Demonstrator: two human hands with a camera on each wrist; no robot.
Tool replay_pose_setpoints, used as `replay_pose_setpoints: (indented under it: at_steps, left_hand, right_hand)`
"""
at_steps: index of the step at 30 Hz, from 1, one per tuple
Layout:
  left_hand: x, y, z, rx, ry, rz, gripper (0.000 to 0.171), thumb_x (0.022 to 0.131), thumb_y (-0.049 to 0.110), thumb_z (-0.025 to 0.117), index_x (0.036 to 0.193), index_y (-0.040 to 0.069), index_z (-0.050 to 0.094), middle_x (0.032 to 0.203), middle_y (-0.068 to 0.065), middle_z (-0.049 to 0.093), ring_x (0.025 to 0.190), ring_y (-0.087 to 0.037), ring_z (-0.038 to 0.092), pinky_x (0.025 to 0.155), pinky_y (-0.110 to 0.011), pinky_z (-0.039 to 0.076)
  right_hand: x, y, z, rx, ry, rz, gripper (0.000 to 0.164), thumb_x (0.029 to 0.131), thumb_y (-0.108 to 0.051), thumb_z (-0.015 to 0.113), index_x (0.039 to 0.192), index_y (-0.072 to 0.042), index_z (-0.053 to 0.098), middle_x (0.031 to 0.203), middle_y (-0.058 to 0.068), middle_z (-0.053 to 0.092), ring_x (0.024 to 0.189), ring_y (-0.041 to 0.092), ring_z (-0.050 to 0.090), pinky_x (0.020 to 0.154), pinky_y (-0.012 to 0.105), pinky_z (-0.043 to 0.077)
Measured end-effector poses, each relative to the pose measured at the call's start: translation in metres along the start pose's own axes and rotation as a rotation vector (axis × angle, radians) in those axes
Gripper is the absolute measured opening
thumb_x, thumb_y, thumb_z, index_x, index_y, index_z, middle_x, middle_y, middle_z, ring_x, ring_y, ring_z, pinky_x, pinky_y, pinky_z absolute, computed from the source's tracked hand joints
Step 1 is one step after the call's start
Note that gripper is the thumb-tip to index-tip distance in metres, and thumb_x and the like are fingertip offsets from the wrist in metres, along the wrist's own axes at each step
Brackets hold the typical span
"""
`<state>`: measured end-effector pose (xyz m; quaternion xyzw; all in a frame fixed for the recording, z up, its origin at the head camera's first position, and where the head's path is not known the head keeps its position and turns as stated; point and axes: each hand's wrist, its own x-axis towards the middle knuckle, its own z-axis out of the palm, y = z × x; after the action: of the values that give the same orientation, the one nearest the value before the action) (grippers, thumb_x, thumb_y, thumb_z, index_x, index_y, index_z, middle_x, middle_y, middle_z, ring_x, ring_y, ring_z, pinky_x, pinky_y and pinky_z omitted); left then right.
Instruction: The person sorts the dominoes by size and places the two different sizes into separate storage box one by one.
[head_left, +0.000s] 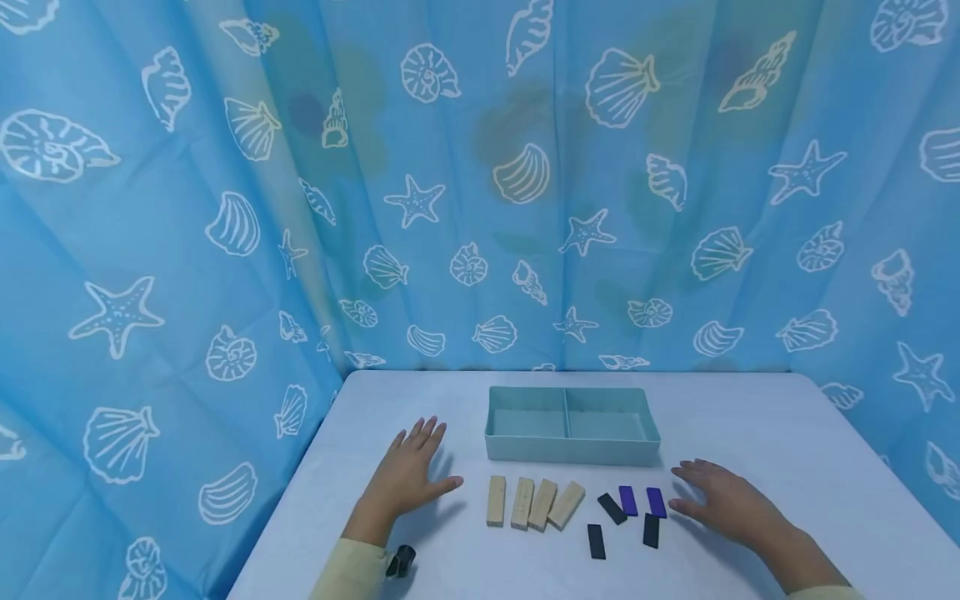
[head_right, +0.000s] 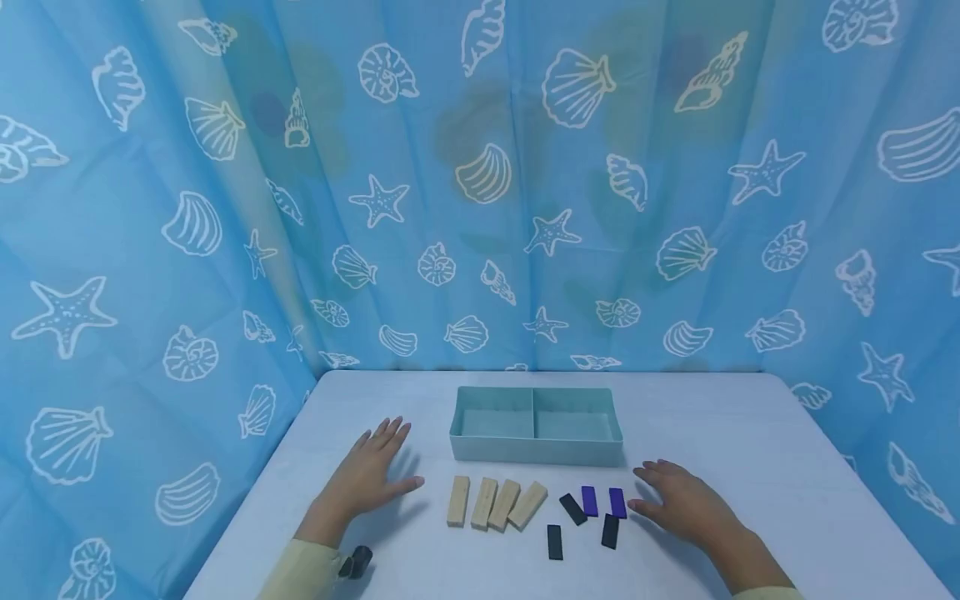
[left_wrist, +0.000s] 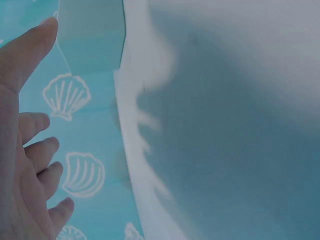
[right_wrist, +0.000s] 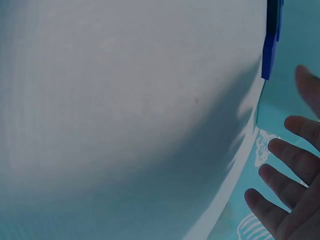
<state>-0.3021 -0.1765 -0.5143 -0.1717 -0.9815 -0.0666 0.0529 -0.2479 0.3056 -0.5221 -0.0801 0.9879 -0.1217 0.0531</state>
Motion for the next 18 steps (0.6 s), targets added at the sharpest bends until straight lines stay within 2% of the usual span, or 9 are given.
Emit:
replay_pose_setpoints:
  at_steps: [6, 13, 18]
  left_hand:
    - [0.014, 0.012, 0.000, 0.009, 0.053, 0.031, 0.096, 0.081, 0.074, 0.056, 0.153, 0.014, 0.034, 0.157, -0.006, 0.028, 0.145, -0.026, 0.020, 0.114, -0.052, 0.019]
    - [0.028, 0.024, 0.002, -0.016, 0.036, 0.021, 0.098, 0.081, 0.075, 0.055, 0.154, 0.014, 0.031, 0.158, -0.006, 0.026, 0.146, -0.025, 0.017, 0.115, -0.050, 0.016]
    - [0.041, 0.027, 0.003, 0.024, 0.029, 0.042, 0.100, 0.081, 0.078, 0.050, 0.155, 0.014, 0.028, 0.159, -0.006, 0.024, 0.146, -0.024, 0.016, 0.115, -0.050, 0.016]
  right_hand:
    - [0.004, -0.001, 0.006, 0.023, -0.037, -0.036, 0.074, 0.080, -0.062, 0.067, 0.129, -0.007, 0.063, 0.133, 0.025, 0.054, 0.127, 0.052, 0.040, 0.098, 0.068, 0.032]
    - [0.007, -0.004, 0.009, 0.028, -0.056, -0.053, 0.078, 0.079, -0.067, 0.065, 0.130, -0.008, 0.063, 0.135, 0.026, 0.052, 0.127, 0.052, 0.039, 0.098, 0.068, 0.032]
    - [0.013, -0.006, 0.010, 0.052, -0.091, -0.054, 0.082, 0.075, -0.069, 0.066, 0.131, -0.009, 0.062, 0.137, 0.026, 0.050, 0.129, 0.052, 0.037, 0.098, 0.069, 0.031]
